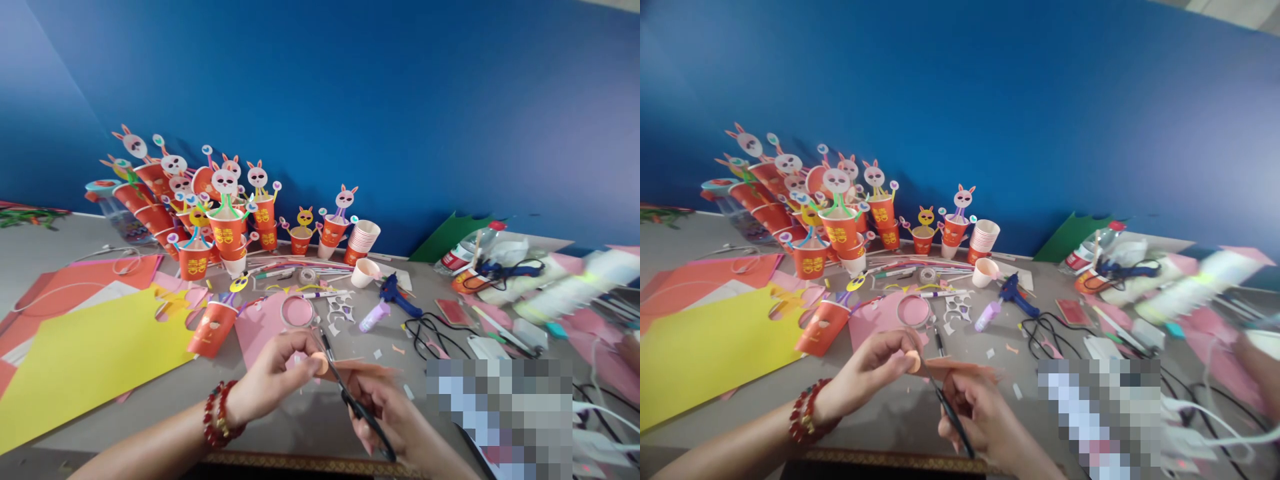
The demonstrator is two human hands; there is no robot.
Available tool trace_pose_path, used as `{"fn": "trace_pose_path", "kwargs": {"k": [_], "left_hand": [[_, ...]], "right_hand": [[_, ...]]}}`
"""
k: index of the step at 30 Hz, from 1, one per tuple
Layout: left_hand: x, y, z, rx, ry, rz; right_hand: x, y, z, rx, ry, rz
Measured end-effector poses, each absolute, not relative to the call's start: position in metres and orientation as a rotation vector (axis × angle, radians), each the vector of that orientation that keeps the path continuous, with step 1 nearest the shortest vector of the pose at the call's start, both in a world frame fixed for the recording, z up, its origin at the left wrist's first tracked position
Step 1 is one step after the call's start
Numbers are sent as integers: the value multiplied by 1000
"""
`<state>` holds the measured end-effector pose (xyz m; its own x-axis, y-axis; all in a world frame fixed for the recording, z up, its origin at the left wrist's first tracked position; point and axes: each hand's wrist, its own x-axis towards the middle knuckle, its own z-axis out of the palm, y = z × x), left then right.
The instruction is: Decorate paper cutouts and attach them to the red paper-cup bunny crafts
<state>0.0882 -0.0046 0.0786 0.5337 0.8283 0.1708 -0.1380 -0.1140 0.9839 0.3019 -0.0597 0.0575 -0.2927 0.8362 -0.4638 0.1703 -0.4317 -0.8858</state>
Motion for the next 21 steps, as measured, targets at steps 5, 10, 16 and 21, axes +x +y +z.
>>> {"fn": "trace_pose_path", "kwargs": {"k": [5, 10, 16, 21], "left_hand": [[92, -7, 78, 1301, 617, 925], [96, -8, 79, 1239, 578, 962], [97, -10, 78, 1243, 574, 987], [96, -10, 74, 1253, 574, 1010]], "right_hand": [[306, -62, 52, -1367, -1263, 1782], [304, -63, 55, -1361, -1265, 1759], [303, -62, 59, -1379, -1287, 1750], [304, -62, 56, -1408, -1280, 1741]]}}
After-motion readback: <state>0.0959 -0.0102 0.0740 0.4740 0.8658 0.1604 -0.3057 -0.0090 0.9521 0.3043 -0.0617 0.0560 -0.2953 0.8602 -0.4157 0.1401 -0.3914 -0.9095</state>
